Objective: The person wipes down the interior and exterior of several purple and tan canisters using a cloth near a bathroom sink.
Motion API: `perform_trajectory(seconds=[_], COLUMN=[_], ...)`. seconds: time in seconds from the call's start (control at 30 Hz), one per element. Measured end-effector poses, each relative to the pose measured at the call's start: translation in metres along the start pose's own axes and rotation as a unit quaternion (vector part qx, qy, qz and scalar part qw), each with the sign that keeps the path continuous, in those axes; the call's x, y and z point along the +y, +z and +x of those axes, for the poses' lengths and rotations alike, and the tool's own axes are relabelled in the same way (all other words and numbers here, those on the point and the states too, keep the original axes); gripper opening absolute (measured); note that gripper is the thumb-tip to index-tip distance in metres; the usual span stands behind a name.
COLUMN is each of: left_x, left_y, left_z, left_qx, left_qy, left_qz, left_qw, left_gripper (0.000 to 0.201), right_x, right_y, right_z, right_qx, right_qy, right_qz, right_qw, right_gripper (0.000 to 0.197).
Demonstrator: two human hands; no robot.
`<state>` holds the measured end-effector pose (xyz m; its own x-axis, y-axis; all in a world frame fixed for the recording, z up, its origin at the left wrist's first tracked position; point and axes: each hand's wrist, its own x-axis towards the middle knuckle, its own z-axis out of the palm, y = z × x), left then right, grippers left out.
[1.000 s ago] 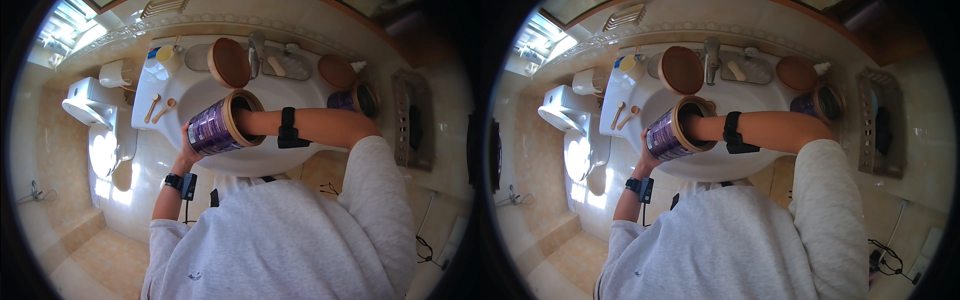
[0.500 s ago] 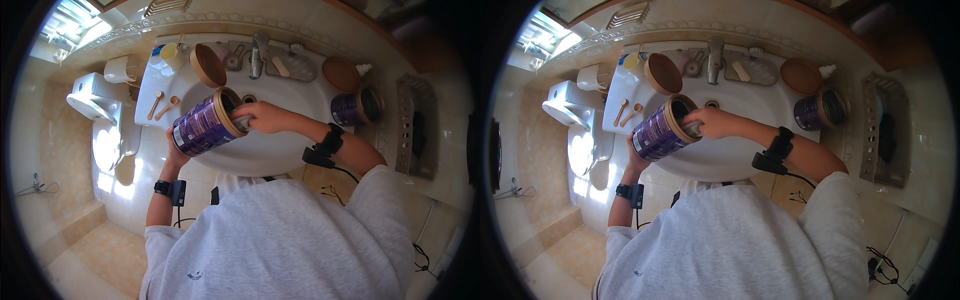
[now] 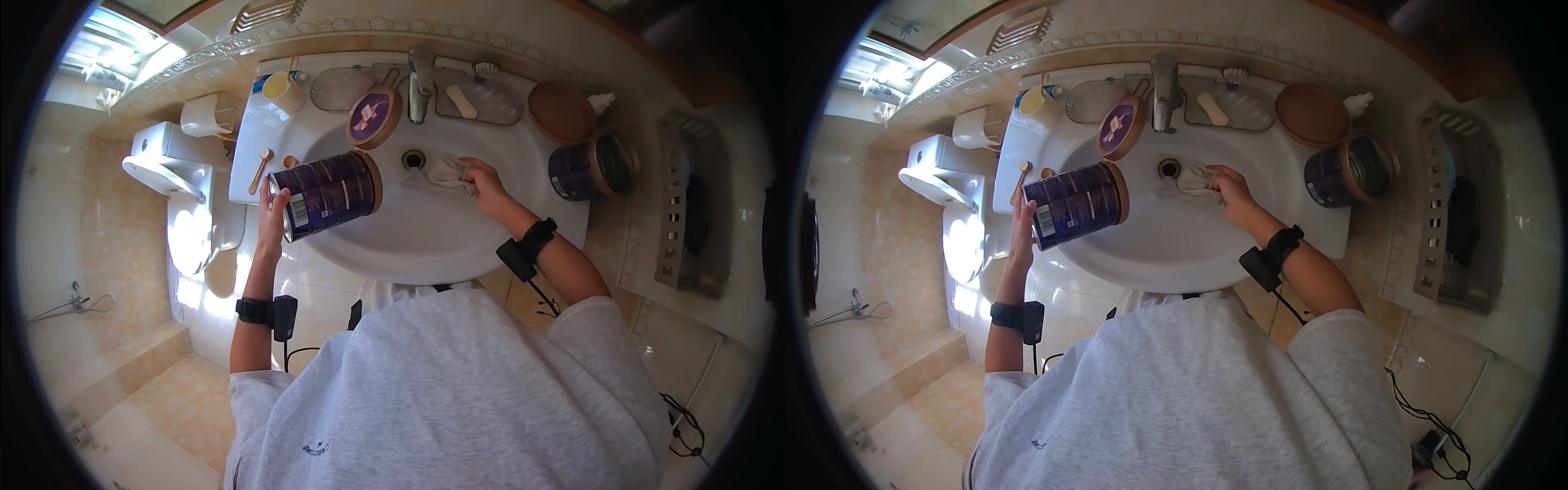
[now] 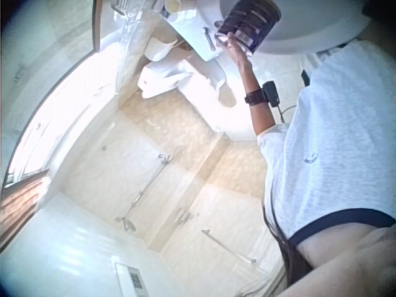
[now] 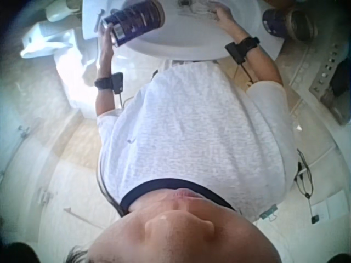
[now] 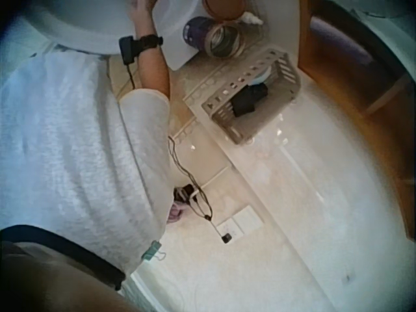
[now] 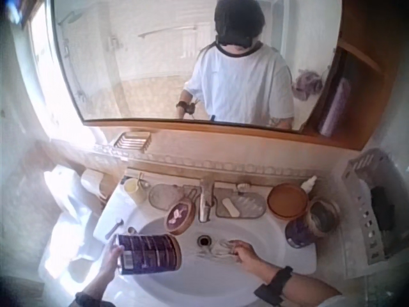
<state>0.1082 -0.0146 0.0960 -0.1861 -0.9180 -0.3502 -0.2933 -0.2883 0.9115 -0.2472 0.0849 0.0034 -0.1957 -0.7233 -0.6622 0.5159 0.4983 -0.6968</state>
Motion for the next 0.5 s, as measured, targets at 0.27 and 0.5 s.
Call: perform_trajectory(seconds=[0.27, 0.5], left_x=[0.050, 0.052], left_y=[0.004, -0.001], left_z=[-0.019, -0.019], left_qx=[0.111, 0.158], left_qy=[0.165, 0.233], left_qz=[0.277, 0.244], left_qw=[0.940, 0.928], left_gripper=[0.083, 0.085], right_x=[0.007, -0.102], right_y=[-0.015, 0.060], right_z=[0.022, -0.018], right_qx=[0.032, -0.152], right_qy=[-0.045, -0.117], right_qz=[-0.462, -0.037], right_qw=[0.885, 0.981], right_gripper=[0.035, 0.032])
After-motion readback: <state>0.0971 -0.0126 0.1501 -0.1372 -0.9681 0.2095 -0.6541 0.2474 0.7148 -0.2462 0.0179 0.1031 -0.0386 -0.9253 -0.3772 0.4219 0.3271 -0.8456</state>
